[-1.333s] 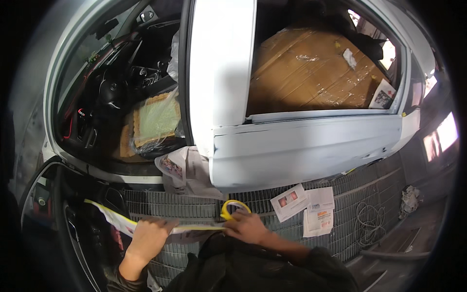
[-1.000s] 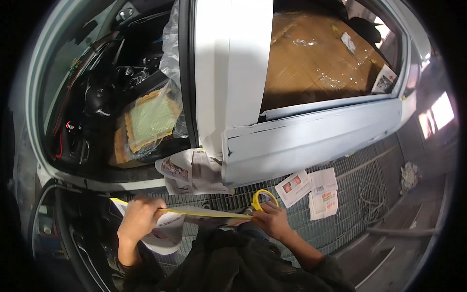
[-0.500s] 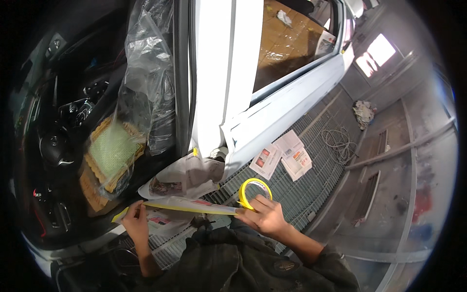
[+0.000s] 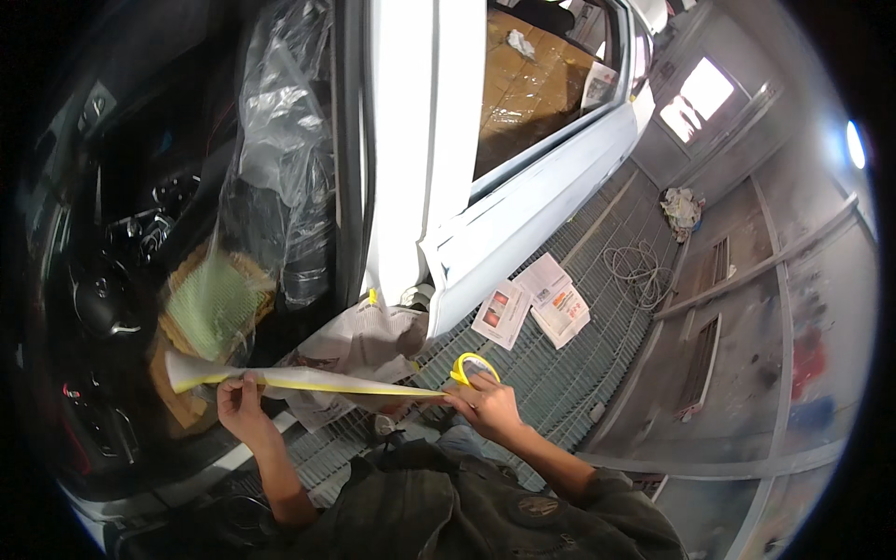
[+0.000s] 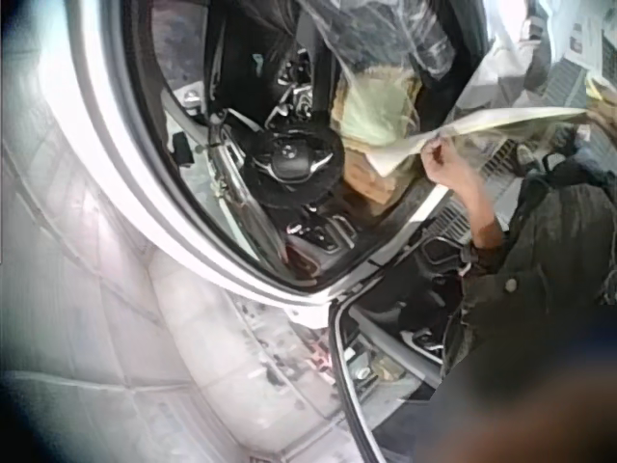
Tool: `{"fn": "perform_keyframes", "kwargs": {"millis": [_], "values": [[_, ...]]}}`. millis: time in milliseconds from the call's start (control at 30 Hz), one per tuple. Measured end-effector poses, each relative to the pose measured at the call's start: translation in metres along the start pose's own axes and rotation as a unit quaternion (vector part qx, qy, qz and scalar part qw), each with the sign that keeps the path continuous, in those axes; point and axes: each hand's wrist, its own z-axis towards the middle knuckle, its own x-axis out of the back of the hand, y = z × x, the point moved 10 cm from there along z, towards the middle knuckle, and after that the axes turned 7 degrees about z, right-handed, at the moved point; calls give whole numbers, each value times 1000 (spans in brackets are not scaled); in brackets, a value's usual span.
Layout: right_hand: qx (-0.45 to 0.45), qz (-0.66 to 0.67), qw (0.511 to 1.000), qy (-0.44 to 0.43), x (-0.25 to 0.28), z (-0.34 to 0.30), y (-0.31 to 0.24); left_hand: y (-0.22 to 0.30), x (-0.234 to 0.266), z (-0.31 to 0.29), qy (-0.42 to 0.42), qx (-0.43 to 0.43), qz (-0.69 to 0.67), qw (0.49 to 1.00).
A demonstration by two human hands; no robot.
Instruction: The person places newspaper sheets over the car door and window edges, then secures them with yellow masking tape. They smooth the paper and tape along the door frame and window line to protect adjacent surfaces.
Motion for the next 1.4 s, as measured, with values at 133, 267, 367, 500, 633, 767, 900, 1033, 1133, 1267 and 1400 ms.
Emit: {"fn": "perform_keyframes", "kwargs": {"millis": [133,267,367,500,633,767,900,1033,1133,1267,1400], "values": [[-135,102,984,49,-52,-17,58,45,-77,11,-71,-3,-34,997],[-234,195,947,104,-92,-19,96,40,-153,15,-206,58,-8,977],[-260,255,918,157,-117,-20,117,47,-210,1,-292,69,53,953],[-295,314,882,193,-134,-19,133,30,-262,-8,-399,72,125,905],[-299,369,850,228,-161,-17,146,27,-290,-10,-417,51,123,899],[-288,407,833,238,-168,-12,132,18,-297,-11,-394,48,112,911],[-282,430,825,237,-170,-7,119,14,-301,-15,-362,42,87,927],[-326,432,808,233,-172,0,115,19,-304,-18,-343,33,85,935],[-339,423,796,267,-178,6,121,23,-313,-23,-347,31,82,934],[-369,444,751,321,-189,14,124,22,-313,-21,-337,43,92,936],[-397,484,692,358,-227,19,142,19,-316,-26,-323,56,67,942]]}}
